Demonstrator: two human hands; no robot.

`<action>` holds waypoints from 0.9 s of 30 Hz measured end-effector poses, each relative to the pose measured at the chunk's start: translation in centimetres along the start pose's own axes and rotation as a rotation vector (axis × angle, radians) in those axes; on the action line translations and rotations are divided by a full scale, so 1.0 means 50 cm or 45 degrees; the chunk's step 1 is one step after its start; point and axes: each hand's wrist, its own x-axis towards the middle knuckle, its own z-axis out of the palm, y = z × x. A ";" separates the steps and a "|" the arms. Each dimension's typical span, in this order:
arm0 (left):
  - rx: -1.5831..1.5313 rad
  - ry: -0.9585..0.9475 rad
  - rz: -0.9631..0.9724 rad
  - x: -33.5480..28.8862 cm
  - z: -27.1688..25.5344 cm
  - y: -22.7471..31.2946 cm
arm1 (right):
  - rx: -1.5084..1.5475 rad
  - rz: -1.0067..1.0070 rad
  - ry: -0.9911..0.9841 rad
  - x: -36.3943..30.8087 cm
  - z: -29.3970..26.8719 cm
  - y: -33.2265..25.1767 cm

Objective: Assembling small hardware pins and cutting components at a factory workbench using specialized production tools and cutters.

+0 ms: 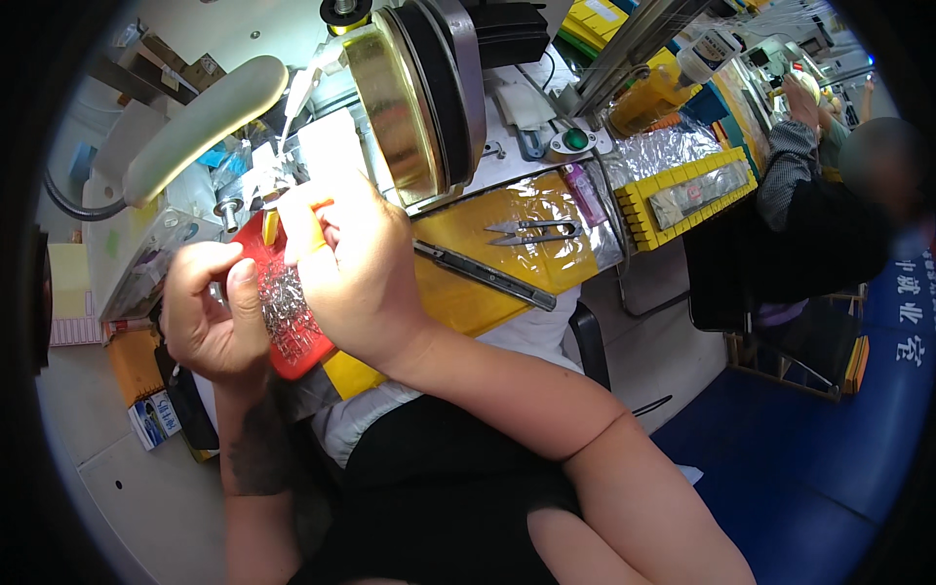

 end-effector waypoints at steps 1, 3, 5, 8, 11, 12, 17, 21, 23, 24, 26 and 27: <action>0.043 0.040 0.027 0.009 -0.001 0.005 | 0.102 0.053 0.013 -0.001 0.001 -0.002; 0.114 -0.005 0.087 0.047 -0.013 0.013 | 0.197 0.067 0.015 -0.010 0.004 -0.007; 0.291 -0.194 0.214 0.083 -0.015 0.019 | 0.280 0.082 0.023 -0.018 0.002 -0.009; 0.520 -0.313 0.413 0.117 -0.016 0.017 | 0.402 -0.015 0.026 -0.021 0.002 -0.024; 0.495 -0.428 0.418 0.145 -0.018 0.031 | 0.274 -0.201 -0.010 -0.014 -0.003 -0.037; 0.429 -0.464 0.409 0.154 -0.016 0.028 | 0.192 -0.274 -0.019 -0.012 -0.006 -0.037; 0.344 -0.371 0.429 0.184 0.004 0.009 | 0.467 -0.166 -0.011 -0.020 0.006 -0.034; 0.178 -0.443 0.187 0.177 0.009 -0.016 | 0.316 0.003 -0.130 -0.043 -0.013 -0.009; 0.081 -0.288 0.184 0.181 -0.003 -0.065 | 0.276 0.011 -0.143 -0.047 -0.012 -0.005; 0.267 -0.292 0.223 0.188 -0.017 -0.077 | 0.302 0.028 -0.160 -0.047 -0.008 -0.002; 0.087 -0.366 0.178 0.205 -0.013 -0.110 | 0.320 0.046 -0.164 -0.044 -0.012 0.001; -0.083 -0.431 0.131 0.215 -0.005 -0.114 | 0.274 0.006 -0.175 -0.037 -0.016 -0.001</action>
